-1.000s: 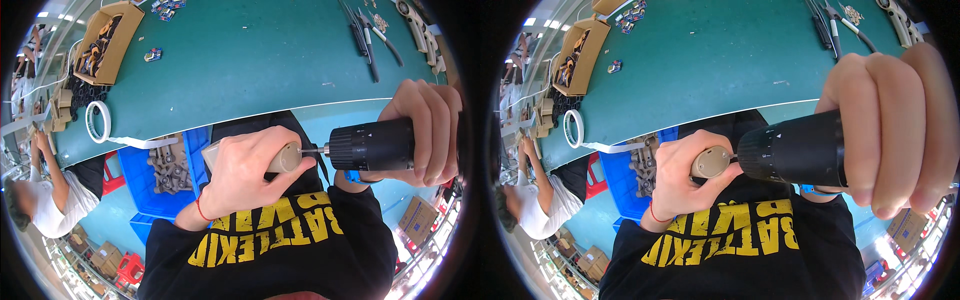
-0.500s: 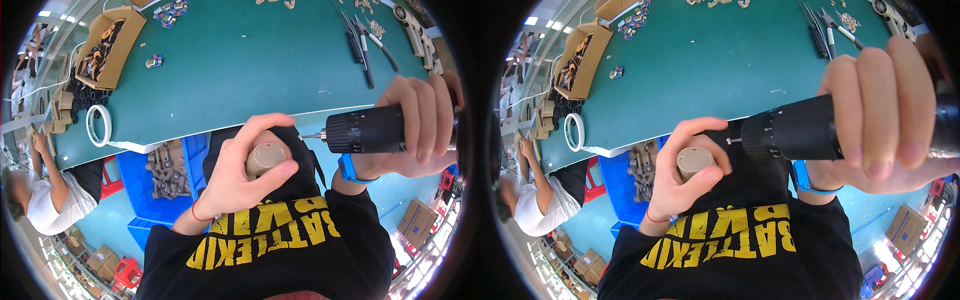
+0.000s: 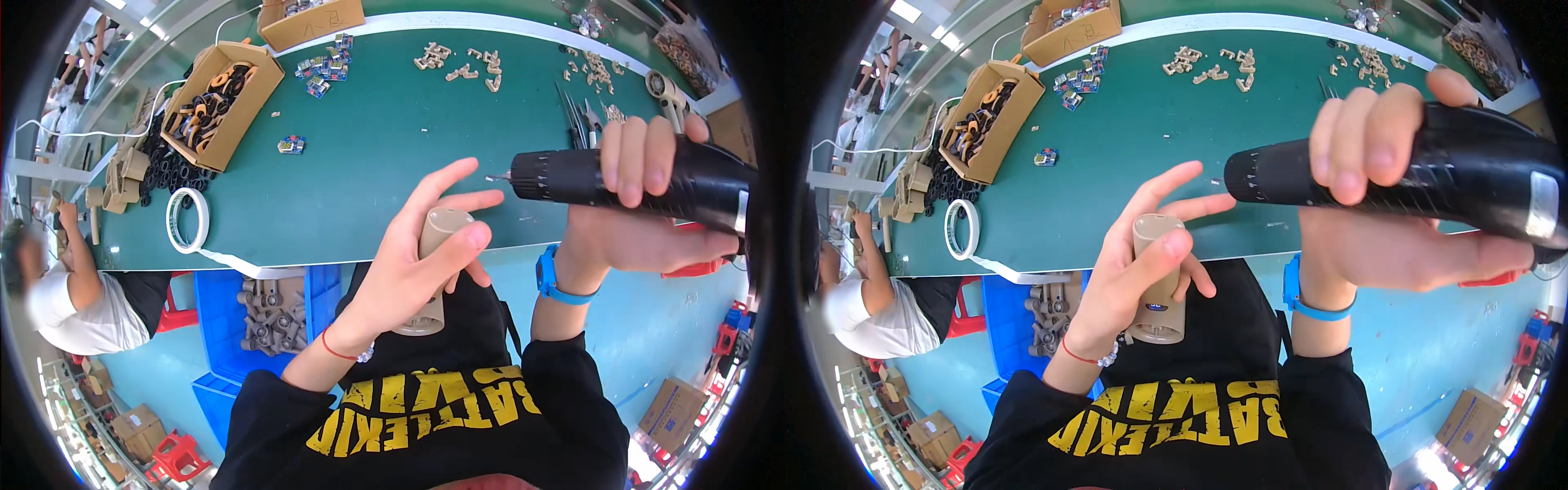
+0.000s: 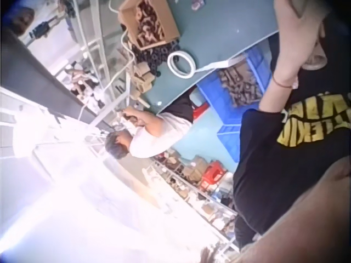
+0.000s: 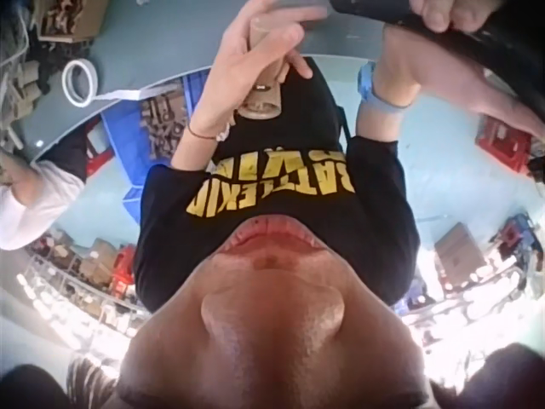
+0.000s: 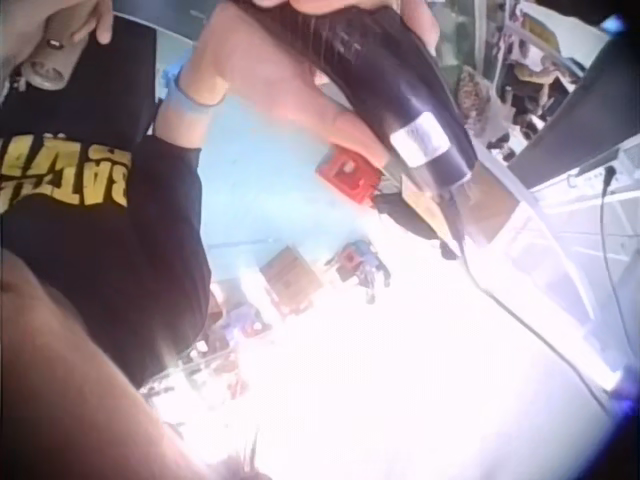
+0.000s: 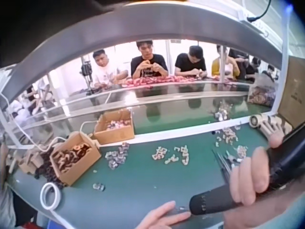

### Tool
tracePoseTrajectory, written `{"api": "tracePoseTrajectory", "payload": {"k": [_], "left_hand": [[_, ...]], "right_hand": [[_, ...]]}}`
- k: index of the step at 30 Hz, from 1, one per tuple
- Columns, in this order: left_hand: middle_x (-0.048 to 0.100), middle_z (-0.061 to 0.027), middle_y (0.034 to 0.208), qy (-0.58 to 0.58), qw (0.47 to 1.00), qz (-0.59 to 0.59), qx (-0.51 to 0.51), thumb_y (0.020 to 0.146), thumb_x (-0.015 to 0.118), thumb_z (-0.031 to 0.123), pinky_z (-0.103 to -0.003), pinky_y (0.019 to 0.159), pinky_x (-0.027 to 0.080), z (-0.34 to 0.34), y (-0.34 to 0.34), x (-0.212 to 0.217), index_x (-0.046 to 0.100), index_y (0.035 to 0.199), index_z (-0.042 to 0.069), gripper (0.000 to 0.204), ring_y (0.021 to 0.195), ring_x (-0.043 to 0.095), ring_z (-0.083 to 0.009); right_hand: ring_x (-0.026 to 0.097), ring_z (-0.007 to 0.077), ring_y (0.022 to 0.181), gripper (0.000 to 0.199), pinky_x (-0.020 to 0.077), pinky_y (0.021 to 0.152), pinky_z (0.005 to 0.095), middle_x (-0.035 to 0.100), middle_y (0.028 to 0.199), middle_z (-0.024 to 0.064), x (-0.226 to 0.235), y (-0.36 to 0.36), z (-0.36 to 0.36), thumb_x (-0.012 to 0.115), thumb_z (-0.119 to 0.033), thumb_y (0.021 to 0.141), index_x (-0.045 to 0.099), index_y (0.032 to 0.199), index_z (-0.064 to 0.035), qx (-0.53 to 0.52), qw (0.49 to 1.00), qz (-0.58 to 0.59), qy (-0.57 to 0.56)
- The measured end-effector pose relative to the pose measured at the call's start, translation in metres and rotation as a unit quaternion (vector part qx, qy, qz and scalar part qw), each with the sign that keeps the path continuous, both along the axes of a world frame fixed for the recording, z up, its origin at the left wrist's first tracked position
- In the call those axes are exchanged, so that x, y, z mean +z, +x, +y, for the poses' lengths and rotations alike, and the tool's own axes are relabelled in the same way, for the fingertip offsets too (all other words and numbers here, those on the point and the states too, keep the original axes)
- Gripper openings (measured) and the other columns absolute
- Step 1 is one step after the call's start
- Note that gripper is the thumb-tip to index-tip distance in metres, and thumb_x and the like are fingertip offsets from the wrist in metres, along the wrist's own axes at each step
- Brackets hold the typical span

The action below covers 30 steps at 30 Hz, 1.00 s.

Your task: Assembling the internal and external components of a portable handheld fan using an electric screwdriver.

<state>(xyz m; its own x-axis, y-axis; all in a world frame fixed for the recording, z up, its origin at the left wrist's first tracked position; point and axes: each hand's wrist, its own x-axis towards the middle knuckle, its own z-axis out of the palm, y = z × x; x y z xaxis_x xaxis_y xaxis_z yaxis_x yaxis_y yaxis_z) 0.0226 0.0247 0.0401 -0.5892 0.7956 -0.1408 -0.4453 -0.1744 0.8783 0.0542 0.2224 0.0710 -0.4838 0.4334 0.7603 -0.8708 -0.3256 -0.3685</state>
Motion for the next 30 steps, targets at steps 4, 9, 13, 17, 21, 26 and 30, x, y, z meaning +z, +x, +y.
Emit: {"api": "tracePoseTrajectory", "payload": {"k": [4,9,13,17,21,26,30], "left_hand": [[0.050,-0.0199,0.136,0.020,1.000,-0.009,0.009,0.095,0.060,0.025,-0.020,0.052,0.043,0.001,-0.002,-0.001,0.029,0.147,0.002,0.065,0.075,0.067,-0.0133],[0.047,-0.0190,0.140,-0.014,1.000,0.009,0.016,0.095,0.060,0.026,-0.020,0.051,0.044,0.010,-0.007,0.001,0.028,0.146,-0.003,0.067,0.078,0.068,-0.0149],[0.046,-0.0184,0.141,-0.024,0.999,-0.004,0.047,0.095,0.060,0.027,-0.021,0.051,0.044,0.012,-0.012,0.001,0.027,0.146,-0.003,0.068,0.079,0.068,-0.0152],[0.054,-0.0150,0.131,-0.022,0.998,-0.007,0.057,0.096,0.057,0.028,-0.021,0.052,0.045,0.015,-0.005,0.005,0.036,0.141,0.001,0.056,0.074,0.066,-0.0149],[0.060,-0.0048,0.083,-0.033,0.997,0.000,-0.074,0.097,0.056,0.019,-0.020,0.052,0.039,-0.011,0.003,0.003,0.050,0.118,0.003,0.027,0.059,0.052,-0.0058],[0.047,-0.0044,0.107,0.012,0.993,0.059,-0.099,0.091,0.060,0.012,-0.026,0.082,0.039,-0.046,0.016,-0.014,0.042,0.115,0.004,0.031,0.095,0.045,-0.0099],[0.052,-0.0056,0.093,0.020,0.994,0.041,-0.102,0.094,0.057,0.014,-0.028,0.064,0.045,-0.056,0.012,0.008,0.038,0.117,0.004,0.032,0.075,0.054,-0.0117]], "right_hand": [[0.044,0.0108,0.056,0.089,0.0354,0.055,0.0242,0.049,0.073,0.0023,-0.006,-0.006,-0.007,0.047,-0.076,0.082,0.046,0.123,0.0020,0.030,0.999,-0.028,-0.012],[0.044,0.0098,0.058,0.088,0.0349,0.055,0.0236,0.049,0.074,0.0021,-0.005,-0.009,-0.007,0.044,-0.077,0.083,0.048,0.122,0.0017,-0.001,1.000,-0.012,0.007],[0.044,0.0092,0.057,0.088,0.0355,0.055,0.0234,0.048,0.072,0.0014,0.006,-0.007,-0.003,0.043,-0.078,0.082,0.049,0.119,0.0020,-0.027,0.999,0.015,-0.010],[0.042,0.0119,0.055,0.096,0.0339,0.051,0.0266,0.049,0.073,0.0037,0.019,0.021,0.026,0.036,-0.082,0.080,0.047,0.121,0.0043,-0.078,0.996,0.027,0.016],[0.040,0.0137,0.064,0.090,0.0328,0.060,0.0270,0.043,0.076,0.0062,0.016,0.046,0.061,0.040,-0.075,0.083,0.048,0.122,0.0057,-0.176,0.973,-0.147,0.031],[0.050,0.0131,0.080,0.077,0.0406,0.067,0.0254,0.053,0.092,0.0067,0.013,0.078,0.198,0.051,-0.057,0.087,0.043,0.135,0.0030,-0.251,0.880,-0.376,0.146],[0.055,0.0117,0.085,0.061,0.0439,0.076,0.0247,0.062,0.097,0.0016,-0.009,0.061,0.271,0.052,-0.056,0.093,0.062,0.124,-0.0040,-0.545,0.612,-0.485,0.306]]}}
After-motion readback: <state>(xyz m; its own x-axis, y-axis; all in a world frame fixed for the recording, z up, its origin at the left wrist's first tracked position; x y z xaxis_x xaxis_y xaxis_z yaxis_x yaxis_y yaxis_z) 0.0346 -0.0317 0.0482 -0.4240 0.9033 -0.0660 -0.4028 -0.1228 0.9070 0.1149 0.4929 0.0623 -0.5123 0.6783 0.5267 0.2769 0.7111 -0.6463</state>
